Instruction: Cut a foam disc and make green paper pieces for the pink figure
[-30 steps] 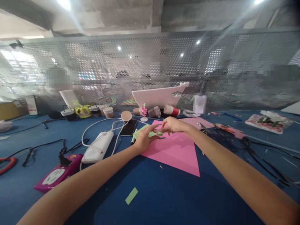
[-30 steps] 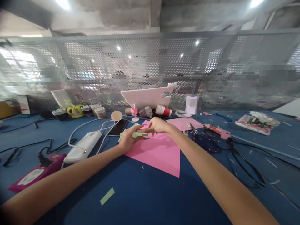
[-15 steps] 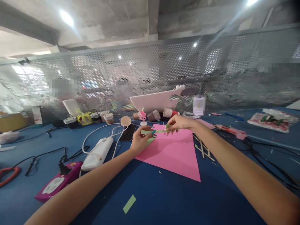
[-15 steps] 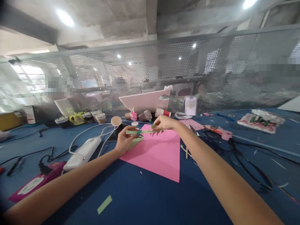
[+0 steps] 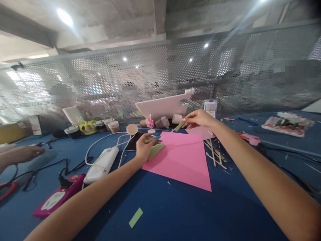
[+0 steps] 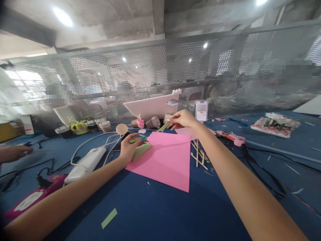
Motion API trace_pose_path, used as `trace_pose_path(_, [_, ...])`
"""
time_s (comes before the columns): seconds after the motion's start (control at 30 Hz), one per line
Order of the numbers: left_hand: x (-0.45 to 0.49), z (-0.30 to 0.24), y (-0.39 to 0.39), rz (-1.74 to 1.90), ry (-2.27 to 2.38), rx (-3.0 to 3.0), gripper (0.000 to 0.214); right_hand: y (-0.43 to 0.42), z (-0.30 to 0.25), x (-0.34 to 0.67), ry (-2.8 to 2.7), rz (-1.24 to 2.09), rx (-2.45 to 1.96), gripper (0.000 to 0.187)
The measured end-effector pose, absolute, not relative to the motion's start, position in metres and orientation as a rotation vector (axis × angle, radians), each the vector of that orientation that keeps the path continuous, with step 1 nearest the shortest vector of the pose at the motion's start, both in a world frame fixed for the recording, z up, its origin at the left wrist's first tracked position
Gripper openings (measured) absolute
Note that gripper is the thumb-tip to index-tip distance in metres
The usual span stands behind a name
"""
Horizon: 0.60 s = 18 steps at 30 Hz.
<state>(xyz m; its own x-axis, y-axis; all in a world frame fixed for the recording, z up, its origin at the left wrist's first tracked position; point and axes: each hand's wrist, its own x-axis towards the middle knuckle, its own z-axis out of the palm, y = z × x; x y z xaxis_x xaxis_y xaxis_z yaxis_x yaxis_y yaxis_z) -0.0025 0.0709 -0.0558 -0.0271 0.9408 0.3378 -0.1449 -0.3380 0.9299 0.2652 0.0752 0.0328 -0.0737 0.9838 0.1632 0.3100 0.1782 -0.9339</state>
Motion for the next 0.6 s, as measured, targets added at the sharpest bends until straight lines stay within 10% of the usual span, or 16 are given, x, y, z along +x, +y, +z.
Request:
trace_pose_path(0.2, [-0.005, -0.058, 0.076, 1.607, 0.95, 1.275, 0.034, 0.069, 0.046, 0.268, -1.498, 0.65, -1.642, 0.027])
trace_pose_path(0.4, [-0.007, -0.056, 0.075, 1.68, 0.981, 1.262, 0.037, 0.042, 0.042, 0.214, -1.574, 1.576, -1.474, 0.071])
trace_pose_path(0.6, [-0.001, -0.053, 0.066, 1.599, 0.869, 1.371, 0.041, 0.058, -0.006, 0.174, -0.95, 1.71, -1.212, 0.053])
